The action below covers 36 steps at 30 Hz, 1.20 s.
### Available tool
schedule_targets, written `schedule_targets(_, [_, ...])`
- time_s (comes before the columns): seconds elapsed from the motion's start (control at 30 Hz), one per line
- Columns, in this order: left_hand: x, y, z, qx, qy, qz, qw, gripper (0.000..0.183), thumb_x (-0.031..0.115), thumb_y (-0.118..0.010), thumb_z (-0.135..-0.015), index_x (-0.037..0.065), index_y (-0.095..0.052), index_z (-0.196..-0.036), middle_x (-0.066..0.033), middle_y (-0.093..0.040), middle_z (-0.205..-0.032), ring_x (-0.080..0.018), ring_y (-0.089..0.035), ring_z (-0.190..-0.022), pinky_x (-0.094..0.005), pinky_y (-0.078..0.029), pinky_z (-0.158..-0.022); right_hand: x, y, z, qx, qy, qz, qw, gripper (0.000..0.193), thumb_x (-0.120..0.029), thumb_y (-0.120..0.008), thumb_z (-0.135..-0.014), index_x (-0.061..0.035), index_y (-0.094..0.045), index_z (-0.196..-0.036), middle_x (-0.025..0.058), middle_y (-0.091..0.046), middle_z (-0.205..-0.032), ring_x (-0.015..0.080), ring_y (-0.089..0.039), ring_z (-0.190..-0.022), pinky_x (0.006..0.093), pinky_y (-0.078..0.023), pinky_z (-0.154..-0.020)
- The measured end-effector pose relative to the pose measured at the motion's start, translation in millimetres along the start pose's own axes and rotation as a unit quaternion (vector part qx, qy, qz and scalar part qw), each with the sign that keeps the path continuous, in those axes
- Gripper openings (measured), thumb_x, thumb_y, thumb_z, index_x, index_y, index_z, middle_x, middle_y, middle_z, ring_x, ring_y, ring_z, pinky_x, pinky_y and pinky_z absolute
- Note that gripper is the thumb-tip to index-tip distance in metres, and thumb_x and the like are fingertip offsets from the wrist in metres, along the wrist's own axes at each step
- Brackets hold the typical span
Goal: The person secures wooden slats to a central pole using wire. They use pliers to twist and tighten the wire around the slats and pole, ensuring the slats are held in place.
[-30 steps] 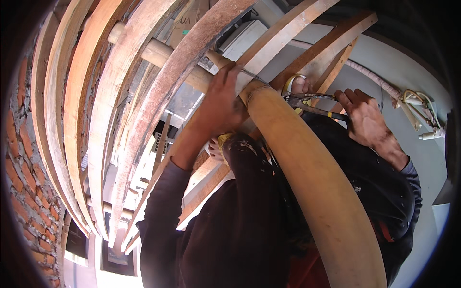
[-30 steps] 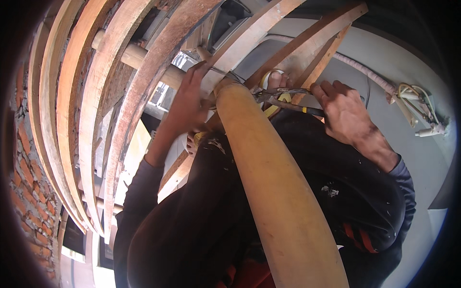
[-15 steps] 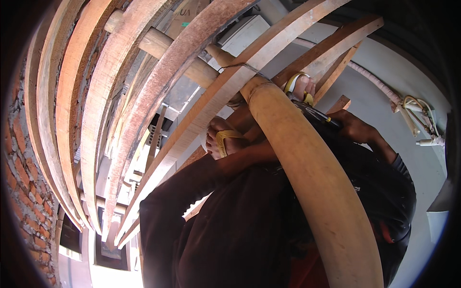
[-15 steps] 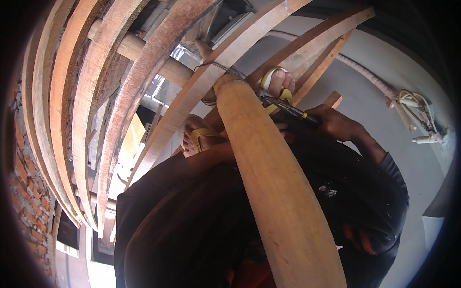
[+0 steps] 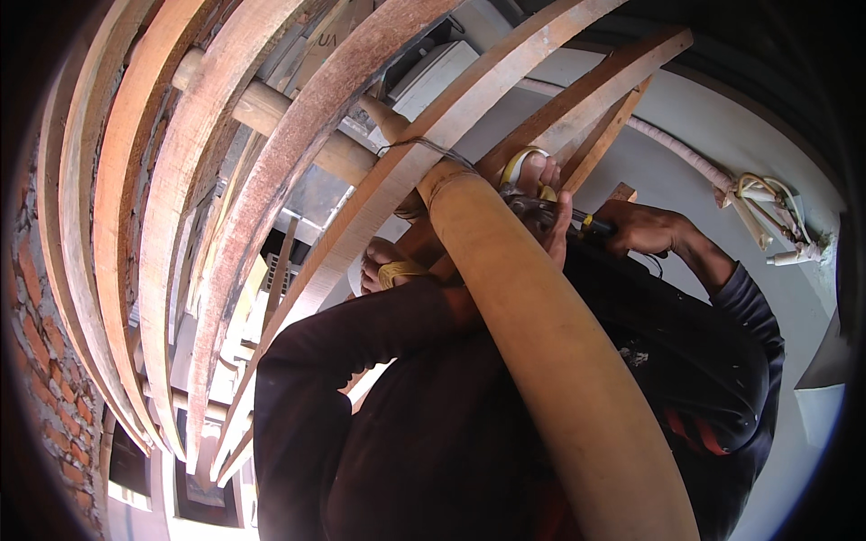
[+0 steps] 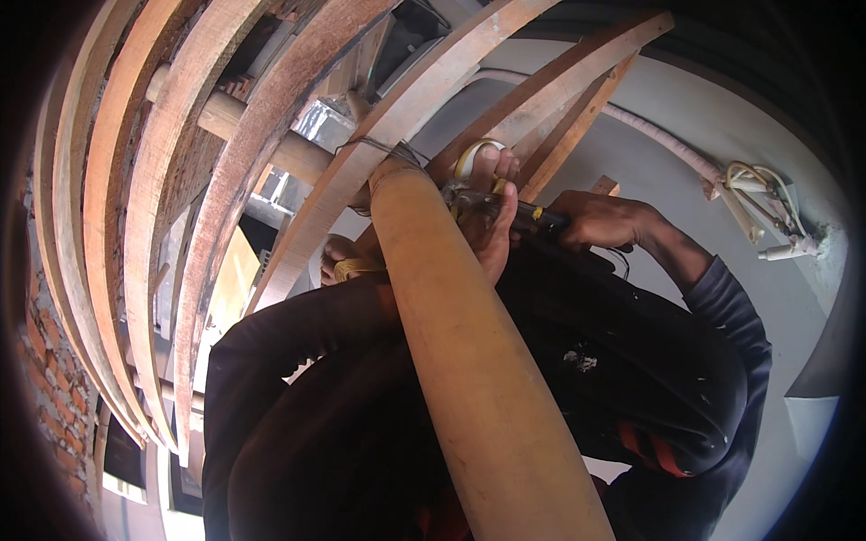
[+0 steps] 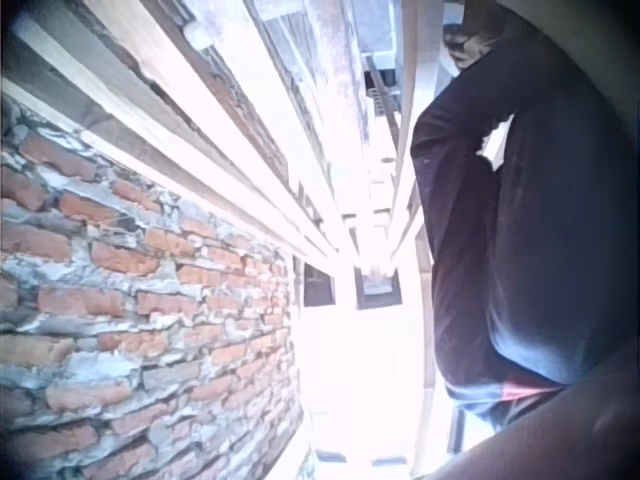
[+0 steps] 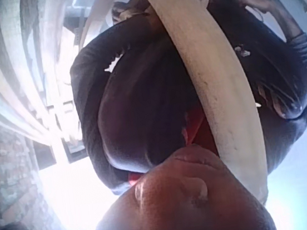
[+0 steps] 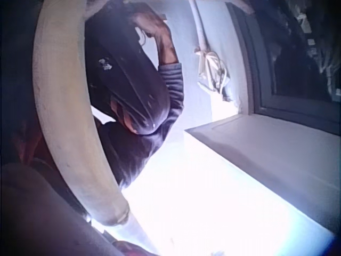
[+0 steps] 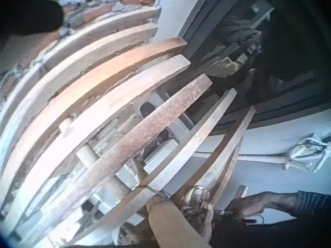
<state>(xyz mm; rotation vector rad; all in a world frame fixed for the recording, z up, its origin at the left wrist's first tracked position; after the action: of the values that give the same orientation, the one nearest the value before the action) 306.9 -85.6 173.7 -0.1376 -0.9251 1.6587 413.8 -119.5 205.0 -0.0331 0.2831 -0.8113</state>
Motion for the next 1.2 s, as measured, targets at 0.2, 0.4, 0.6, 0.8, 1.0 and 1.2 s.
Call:
schedule_targets(0.2, [-8.8, -4.1, -1.3, -0.074, 0.021, 0.362, 0.929, 0.048, 0.017, -0.023, -0.100, 0.004, -0.017, -0.147, -0.0070, -0.023, -0.152, -0.0182, -0.020, -0.142, -0.0290, -0.022, -0.115, -16.9, 1.2, 2.3, -0.023, -0.019, 0.073, 0.997, 0.030, -0.016, -0.060, -0.070, 0.0057, -0.061, -0.091, 0.0136, -0.061, -0.069, 0.0243, -0.059, -0.063, 0.0382, -0.047, -0.061])
schedule_targets(0.4, [-29.6, 6.3, -6.9, -0.026, 0.039, 0.287, 0.957, 0.047, 0.014, -0.037, -0.100, 0.010, -0.027, -0.146, -0.0014, -0.038, -0.144, -0.0101, -0.039, -0.126, -0.0241, -0.037, -0.096, -31.0, 8.3, 22.1, 0.133, 0.035, 0.254, 0.957, 0.041, -0.016, -0.059, -0.080, -0.0060, -0.058, -0.120, 0.0114, -0.062, -0.078, 0.0236, -0.062, -0.062, 0.0366, -0.051, -0.061])
schedule_targets(0.6, [-51.9, 12.8, -16.9, -0.020, 0.059, 0.133, 0.989, 0.051, 0.024, -0.054, -0.097, 0.017, -0.034, -0.143, 0.0077, -0.053, -0.125, -0.0036, -0.047, -0.083, -0.0210, -0.039, -0.067, -73.4, -22.2, 80.0, 0.478, 0.099, 0.643, 0.590, 0.052, -0.020, -0.053, -0.086, -0.0207, -0.046, -0.138, 0.0031, -0.057, -0.099, 0.0123, -0.056, -0.075, 0.0261, -0.048, -0.066])
schedule_targets(0.8, [-67.4, 14.1, -10.1, -0.012, 0.126, 0.124, 0.984, 0.047, 0.012, -0.039, -0.099, 0.007, -0.024, -0.143, -0.0057, -0.035, -0.146, -0.0147, -0.035, -0.135, -0.0273, -0.040, -0.100, -33.9, -4.2, 50.1, 0.387, 0.065, 0.498, 0.773, 0.064, -0.019, -0.066, -0.077, -0.0111, -0.045, -0.137, 0.0074, -0.059, -0.104, 0.0219, -0.059, -0.088, 0.0355, -0.049, -0.075])
schedule_targets(1.0, [-22.6, -7.7, -4.9, -0.032, 0.161, 0.054, 0.985, 0.057, 0.008, -0.050, -0.096, 0.016, -0.023, -0.146, -0.0023, -0.034, -0.147, -0.0102, -0.036, -0.133, -0.0256, -0.039, -0.099, -6.9, 30.7, 22.5, 0.223, 0.080, 0.190, 0.953, 0.061, -0.007, -0.068, -0.066, -0.0049, -0.054, -0.125, 0.0140, -0.065, -0.085, 0.0245, -0.064, -0.077, 0.0377, -0.051, -0.069])
schedule_targets(1.2, [-8.0, -11.8, -0.5, -0.094, 0.114, 0.143, 0.979, 0.049, 0.007, -0.039, -0.099, 0.019, -0.027, -0.145, 0.0023, -0.039, -0.142, -0.0090, -0.036, -0.133, -0.0269, -0.032, -0.107, -1.1, 19.4, 13.0, 0.089, 0.005, -0.002, 0.996, 0.051, -0.004, -0.067, -0.065, -0.0035, -0.062, -0.116, 0.0100, -0.059, -0.066, 0.0174, -0.057, -0.064, 0.0358, -0.048, -0.061])
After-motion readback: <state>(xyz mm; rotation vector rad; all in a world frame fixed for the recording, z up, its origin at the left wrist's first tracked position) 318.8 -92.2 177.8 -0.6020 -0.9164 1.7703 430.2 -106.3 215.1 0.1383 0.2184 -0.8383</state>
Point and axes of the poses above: each hand's wrist, its own z-axis away from the middle knuckle, its own y-axis out of the back of the hand, x = y × z, the point moved 10 cm from there along -z, towards the middle knuckle
